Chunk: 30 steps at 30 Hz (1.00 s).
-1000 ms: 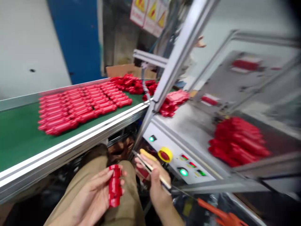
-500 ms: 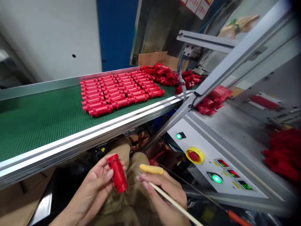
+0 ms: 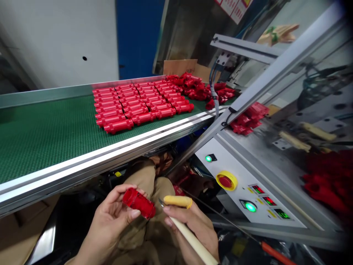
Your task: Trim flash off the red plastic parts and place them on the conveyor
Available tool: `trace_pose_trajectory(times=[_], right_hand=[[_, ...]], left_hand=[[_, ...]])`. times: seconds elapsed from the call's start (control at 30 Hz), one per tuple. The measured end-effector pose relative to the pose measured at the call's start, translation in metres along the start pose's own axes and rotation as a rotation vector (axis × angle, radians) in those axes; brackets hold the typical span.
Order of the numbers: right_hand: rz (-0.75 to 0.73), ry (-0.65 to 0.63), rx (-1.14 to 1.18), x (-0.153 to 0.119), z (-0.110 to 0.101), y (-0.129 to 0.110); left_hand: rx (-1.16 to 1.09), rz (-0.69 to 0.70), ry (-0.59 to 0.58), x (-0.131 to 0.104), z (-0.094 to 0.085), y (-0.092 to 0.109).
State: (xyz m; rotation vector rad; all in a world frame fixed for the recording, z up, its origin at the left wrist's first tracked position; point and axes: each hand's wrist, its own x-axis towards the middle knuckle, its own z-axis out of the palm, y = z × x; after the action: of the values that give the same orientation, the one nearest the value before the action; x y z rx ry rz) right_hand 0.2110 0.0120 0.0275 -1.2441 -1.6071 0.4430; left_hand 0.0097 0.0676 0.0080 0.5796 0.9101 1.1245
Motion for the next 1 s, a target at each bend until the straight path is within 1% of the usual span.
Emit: trace_pose_trajectory(times=[0.07,0.13,0.27,0.33,0.4,0.47,0.53,0.6,0.63,0.7,0.73,0.83,1.0], right_hand=[[0.015,-0.022,-0.02,0.001,0.0,-0.002],[0.013,-0.038,-0.049,0.003,-0.002,-0.004],[0.057,-0.04,-0.104,0.008,-0.008,-0.005],[0.103,-0.054,-0.126,0.01,-0.01,-0.002],[0.148,-0.065,-0.129,0.012,-0.01,0.001],[0.258,-0.085,-0.095,0.016,-0.009,0.004],[0.446,-0.124,0.011,0.022,-0.005,0.006],[0.646,-0.22,0.162,0.03,0.0,0.005],[0.714,-0.28,0.232,0.033,0.002,0.004],[0.782,-0.384,0.317,0.038,0.006,0.002],[0.793,-0.411,0.331,0.039,0.007,0.001],[0.808,-0.392,0.331,0.037,0.009,-0.001],[0.797,-0.279,0.316,0.031,0.008,-0.003]], left_hand=[[-0.014,-0.001,-0.003,0.001,-0.003,-0.001],[-0.056,-0.046,-0.025,0.002,-0.006,-0.003],[-0.155,-0.229,-0.13,0.001,-0.011,-0.004],[-0.168,-0.297,-0.14,-0.001,-0.011,-0.003],[-0.167,-0.333,-0.137,-0.003,-0.01,-0.001],[-0.174,-0.358,-0.157,-0.005,-0.007,0.001],[-0.187,-0.389,-0.197,-0.006,-0.003,0.002],[-0.194,-0.42,-0.241,-0.007,0.001,0.001],[-0.192,-0.433,-0.255,-0.008,0.002,0.001],[-0.183,-0.45,-0.266,-0.009,0.003,-0.002],[-0.18,-0.457,-0.264,-0.01,0.003,-0.003],[-0.153,-0.467,-0.248,-0.011,-0.002,-0.005],[-0.171,-0.521,-0.226,-0.012,-0.012,0.0]])
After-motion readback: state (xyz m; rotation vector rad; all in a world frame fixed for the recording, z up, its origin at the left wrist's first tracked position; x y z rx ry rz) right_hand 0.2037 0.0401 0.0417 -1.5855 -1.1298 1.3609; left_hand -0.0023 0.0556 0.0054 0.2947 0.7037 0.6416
